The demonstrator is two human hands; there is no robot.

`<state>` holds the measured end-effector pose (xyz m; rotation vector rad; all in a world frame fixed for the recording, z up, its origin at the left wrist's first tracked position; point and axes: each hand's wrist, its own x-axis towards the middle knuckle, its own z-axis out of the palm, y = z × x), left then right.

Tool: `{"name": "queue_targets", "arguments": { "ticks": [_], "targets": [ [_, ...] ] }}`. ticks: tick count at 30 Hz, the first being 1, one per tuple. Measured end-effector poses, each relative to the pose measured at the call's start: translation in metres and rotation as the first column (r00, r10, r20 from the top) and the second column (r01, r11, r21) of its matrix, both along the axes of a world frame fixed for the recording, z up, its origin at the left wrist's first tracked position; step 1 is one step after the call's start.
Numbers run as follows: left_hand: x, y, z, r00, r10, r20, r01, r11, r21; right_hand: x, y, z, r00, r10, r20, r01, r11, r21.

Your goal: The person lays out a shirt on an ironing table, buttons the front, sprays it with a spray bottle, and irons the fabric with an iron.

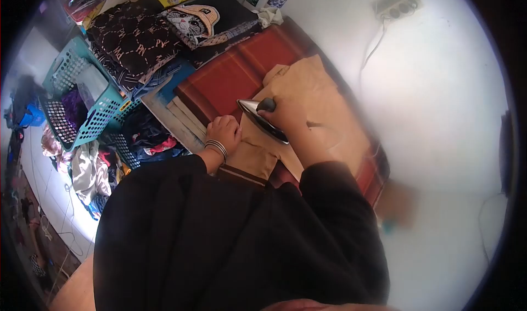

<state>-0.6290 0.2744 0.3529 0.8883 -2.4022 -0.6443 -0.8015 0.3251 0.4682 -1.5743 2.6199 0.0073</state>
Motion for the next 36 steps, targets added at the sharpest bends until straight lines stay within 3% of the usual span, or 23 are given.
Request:
{"name": "queue_targets", "arguments": {
  "ticks": [2,5,8,10,11,13,17,20,27,29,33,35,36],
  "targets": [
    [0.005,-0.004,0.003,0.996,-0.063,0.057,0.063,0.998,-0.004,-0.002,-0.007,0.001,0.992,-0.077,0.101,0.080,0.997,-0.023],
    [0.010,-0.016,0.007,0.969,-0.194,0.156,0.204,0.977,-0.054,0.006,-0.016,0.005,0.991,-0.112,0.069,0.113,0.994,-0.009],
    [0.016,-0.029,0.000,0.946,-0.303,0.117,0.317,0.940,-0.123,0.010,0.003,0.009,0.994,-0.076,0.073,0.076,0.997,0.011],
    [0.023,-0.030,-0.005,0.909,-0.416,-0.040,0.397,0.889,-0.229,0.011,0.020,0.014,0.991,-0.110,0.075,0.104,0.991,0.083],
    [0.023,-0.031,-0.007,0.910,-0.413,-0.042,0.395,0.892,-0.218,0.010,0.024,0.015,0.986,-0.141,0.085,0.127,0.979,0.158],
    [0.025,-0.031,-0.007,0.837,-0.547,-0.005,0.528,0.810,-0.257,0.009,0.023,0.013,0.980,-0.165,0.110,0.148,0.978,0.146],
    [0.022,-0.033,0.000,0.805,-0.587,0.084,0.588,0.772,-0.241,-0.006,0.001,0.000,0.977,-0.186,0.103,0.186,0.982,0.006],
    [0.021,-0.031,-0.001,0.800,-0.587,0.123,0.600,0.778,-0.190,-0.006,-0.017,0.006,0.970,-0.220,0.100,0.218,0.976,0.029],
    [0.020,-0.034,-0.001,0.796,-0.595,0.110,0.606,0.782,-0.146,-0.028,0.046,-0.011,0.931,-0.352,0.101,0.356,0.934,-0.022],
    [0.020,-0.034,-0.001,0.791,-0.602,0.110,0.612,0.782,-0.120,-0.039,0.071,-0.015,0.887,-0.424,0.183,0.442,0.895,-0.069],
    [0.021,-0.033,0.003,0.786,-0.603,0.138,0.617,0.781,-0.099,-0.036,0.076,-0.006,0.882,-0.453,0.129,0.466,0.879,-0.101],
    [0.020,-0.032,0.002,0.787,-0.604,0.131,0.616,0.780,-0.108,-0.038,0.060,-0.009,0.921,-0.361,0.149,0.378,0.920,-0.104],
    [0.019,-0.032,0.000,0.789,-0.601,0.127,0.614,0.783,-0.103,-0.037,0.049,-0.008,0.942,-0.328,0.065,0.333,0.939,-0.084]
  ]
}}
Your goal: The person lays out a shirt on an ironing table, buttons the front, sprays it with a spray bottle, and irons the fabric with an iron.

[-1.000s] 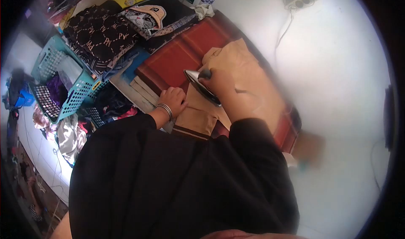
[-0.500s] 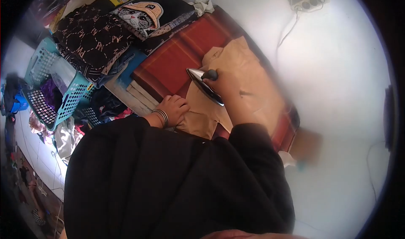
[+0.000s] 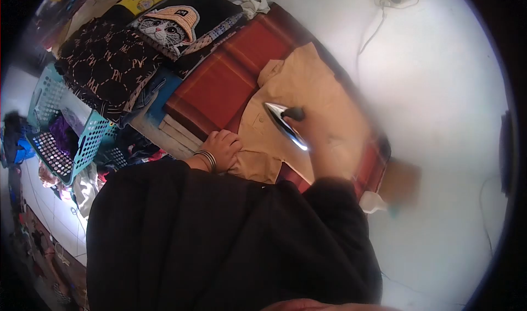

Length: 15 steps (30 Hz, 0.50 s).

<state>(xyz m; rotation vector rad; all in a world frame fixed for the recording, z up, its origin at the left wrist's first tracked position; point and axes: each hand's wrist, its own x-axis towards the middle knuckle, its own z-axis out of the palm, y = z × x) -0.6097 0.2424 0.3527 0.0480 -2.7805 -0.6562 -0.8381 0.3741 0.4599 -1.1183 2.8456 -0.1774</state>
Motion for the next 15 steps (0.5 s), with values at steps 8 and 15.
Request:
{"name": "queue_targets", "arguments": {
  "ticks": [8,15],
  "targets": [
    [-0.001,-0.002,-0.002,1.000,-0.012,0.025,0.013,1.000,-0.022,0.005,-0.032,0.004,0.997,0.074,0.031,-0.077,0.993,0.087],
    [0.001,-0.003,-0.002,0.998,0.003,0.062,-0.004,1.000,0.024,-0.019,0.017,0.002,0.997,-0.072,-0.016,0.072,0.996,0.045]
  ]
}}
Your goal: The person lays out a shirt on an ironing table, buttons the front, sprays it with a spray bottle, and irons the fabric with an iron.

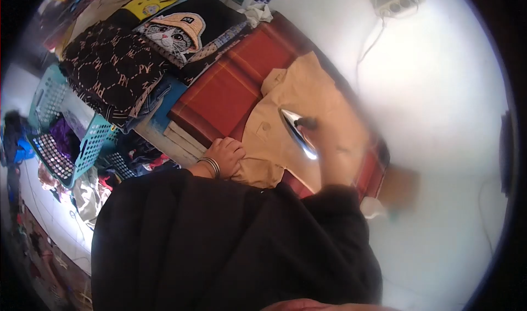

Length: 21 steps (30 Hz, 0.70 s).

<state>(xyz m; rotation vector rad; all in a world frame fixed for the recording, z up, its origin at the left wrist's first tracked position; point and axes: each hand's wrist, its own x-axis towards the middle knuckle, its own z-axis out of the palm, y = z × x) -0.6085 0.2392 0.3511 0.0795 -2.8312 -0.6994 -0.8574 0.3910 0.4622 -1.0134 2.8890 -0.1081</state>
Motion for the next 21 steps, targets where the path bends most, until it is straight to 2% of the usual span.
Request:
{"name": "queue_targets", "arguments": {
  "ticks": [2,4,6,8,9,11,12,14,15,16,18,19,20,21],
  "targets": [
    [0.000,0.000,0.002,1.000,0.004,0.003,-0.004,1.000,0.006,-0.006,-0.004,0.004,0.999,0.034,0.011,-0.034,0.999,0.039],
    [0.001,-0.001,0.003,1.000,-0.021,0.013,0.021,1.000,-0.001,-0.002,-0.016,0.015,0.932,0.346,-0.108,-0.350,0.937,-0.019],
    [0.000,0.000,0.004,0.999,-0.008,-0.033,0.008,1.000,-0.001,-0.011,-0.039,0.007,0.927,0.368,-0.065,-0.370,0.929,-0.019],
    [0.000,0.000,0.004,0.996,0.005,-0.084,-0.005,1.000,-0.006,-0.012,-0.064,0.008,0.836,0.530,-0.139,-0.523,0.848,0.089],
    [0.000,0.001,0.001,0.999,-0.012,-0.042,0.011,1.000,-0.013,-0.017,-0.068,0.009,0.837,0.528,-0.144,-0.522,0.849,0.080],
    [0.000,-0.002,-0.001,1.000,-0.020,0.001,0.020,0.999,-0.029,-0.028,-0.077,0.010,0.856,0.517,-0.011,-0.514,0.853,0.092],
    [0.000,-0.002,0.001,1.000,-0.020,-0.002,0.020,0.999,-0.027,-0.033,-0.076,0.010,0.854,0.520,-0.015,-0.517,0.852,0.087],
    [0.000,-0.001,0.001,1.000,-0.027,-0.005,0.027,0.999,-0.023,-0.043,-0.065,0.012,0.905,0.416,-0.093,-0.415,0.909,0.033],
    [-0.001,-0.001,-0.002,0.999,-0.020,-0.031,0.019,0.999,-0.033,-0.051,-0.063,0.017,0.930,0.359,-0.076,-0.346,0.926,0.150],
    [-0.001,-0.001,-0.004,0.998,-0.012,-0.059,0.010,0.999,-0.041,-0.055,-0.059,0.021,0.932,0.355,-0.078,-0.341,0.928,0.152],
    [-0.002,0.000,-0.004,0.997,-0.014,-0.071,0.013,1.000,-0.014,-0.063,-0.049,0.029,0.997,0.037,-0.070,-0.040,0.998,-0.039],
    [-0.003,-0.001,-0.002,0.997,-0.009,-0.082,0.009,1.000,0.008,-0.088,-0.036,0.011,1.000,0.021,0.012,-0.021,0.997,-0.072],
    [-0.004,-0.004,0.000,0.996,-0.010,-0.088,0.010,1.000,-0.002,-0.098,-0.026,0.000,1.000,0.021,0.006,-0.020,0.996,-0.082],
    [-0.007,-0.007,0.003,0.993,0.010,-0.116,0.004,0.993,0.119,-0.103,-0.018,-0.005,0.997,0.012,0.081,-0.005,0.997,-0.081]
  ]
}}
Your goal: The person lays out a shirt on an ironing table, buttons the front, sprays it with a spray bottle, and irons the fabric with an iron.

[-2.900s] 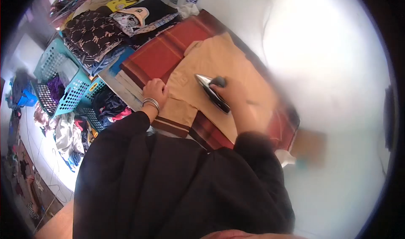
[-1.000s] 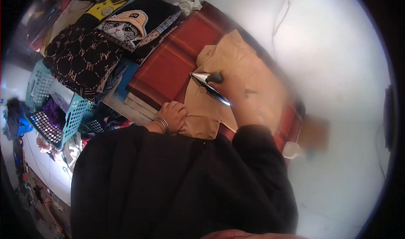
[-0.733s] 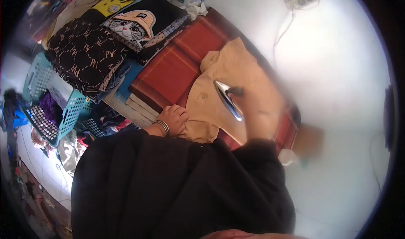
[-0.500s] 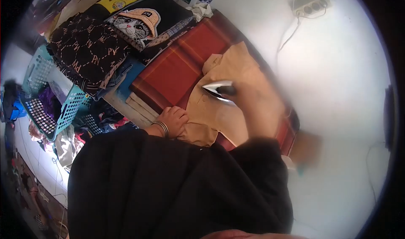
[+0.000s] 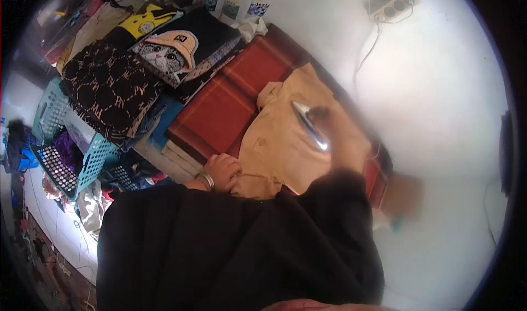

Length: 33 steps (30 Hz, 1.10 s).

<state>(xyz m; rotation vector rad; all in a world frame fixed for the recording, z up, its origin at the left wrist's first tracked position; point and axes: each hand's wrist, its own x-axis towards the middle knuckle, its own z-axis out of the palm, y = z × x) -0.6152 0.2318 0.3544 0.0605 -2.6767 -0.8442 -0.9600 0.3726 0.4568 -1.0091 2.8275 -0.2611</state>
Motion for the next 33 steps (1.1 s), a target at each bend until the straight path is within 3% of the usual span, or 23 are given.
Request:
{"name": "queue_targets", "arguments": {
  "ticks": [1,2,4,6,8,9,11,14,15,17,18,20,24,26,29,33],
  "targets": [
    [-0.004,-0.003,0.002,1.000,0.007,-0.026,-0.004,0.992,0.124,-0.005,0.009,-0.006,0.997,-0.009,0.077,0.008,1.000,0.005],
    [-0.014,-0.009,0.003,1.000,0.005,-0.029,-0.001,0.993,0.117,0.000,0.015,-0.008,0.997,-0.011,0.073,0.011,1.000,-0.003],
    [-0.050,-0.030,0.004,0.985,0.107,-0.134,-0.068,0.962,0.263,0.030,0.025,-0.015,0.996,0.017,0.089,-0.009,0.996,-0.091],
    [-0.095,-0.052,0.014,0.966,0.228,-0.122,-0.179,0.930,0.322,0.064,0.028,-0.014,0.995,0.016,0.096,-0.002,0.990,-0.144],
    [-0.145,-0.072,0.017,0.961,0.255,0.108,-0.277,0.899,0.339,0.095,0.015,0.005,0.997,-0.075,-0.033,0.078,0.993,0.092],
    [-0.164,-0.075,0.026,0.963,0.251,0.102,-0.271,0.904,0.331,0.097,0.009,0.009,0.996,-0.081,-0.036,0.084,0.993,0.082],
    [-0.190,-0.070,0.047,0.880,0.278,0.384,-0.334,0.938,0.088,0.101,0.005,0.012,0.978,-0.203,-0.050,0.206,0.976,0.076],
    [-0.200,-0.051,0.077,0.791,0.360,0.495,-0.377,0.924,-0.070,0.099,0.003,0.011,0.969,-0.244,-0.040,0.245,0.969,0.037],
    [-0.207,-0.053,0.072,0.794,0.353,0.495,-0.366,0.928,-0.074,0.098,0.005,0.010,0.966,-0.255,-0.038,0.257,0.966,0.033],
    [-0.223,-0.067,0.046,0.748,0.348,0.565,-0.469,0.879,0.080,0.097,0.008,0.007,0.972,-0.220,-0.087,0.219,0.975,-0.020],
    [-0.227,-0.072,0.033,0.749,0.345,0.566,-0.465,0.882,0.076,0.096,0.009,0.008,0.971,-0.226,-0.083,0.225,0.974,-0.022],
    [-0.231,-0.083,0.013,0.813,0.268,0.517,-0.435,0.870,0.232,0.096,0.009,0.012,0.966,-0.244,-0.081,0.241,0.969,-0.050],
    [-0.229,-0.089,0.009,0.861,0.246,0.446,-0.393,0.877,0.275,0.094,0.009,0.008,0.967,-0.233,-0.103,0.229,0.972,-0.049],
    [-0.229,-0.091,0.013,0.890,0.242,0.387,-0.399,0.825,0.401,0.090,0.005,0.006,0.975,-0.192,-0.113,0.185,0.980,-0.071],
    [-0.233,-0.104,0.017,0.880,0.113,0.462,-0.311,0.872,0.378,0.087,-0.008,0.005,0.978,-0.166,-0.126,0.147,0.979,-0.144],
    [-0.231,-0.106,-0.002,0.888,0.246,0.389,-0.387,0.856,0.343,0.081,-0.032,0.005,0.988,-0.088,-0.126,0.062,0.978,-0.202]
  ]
}}
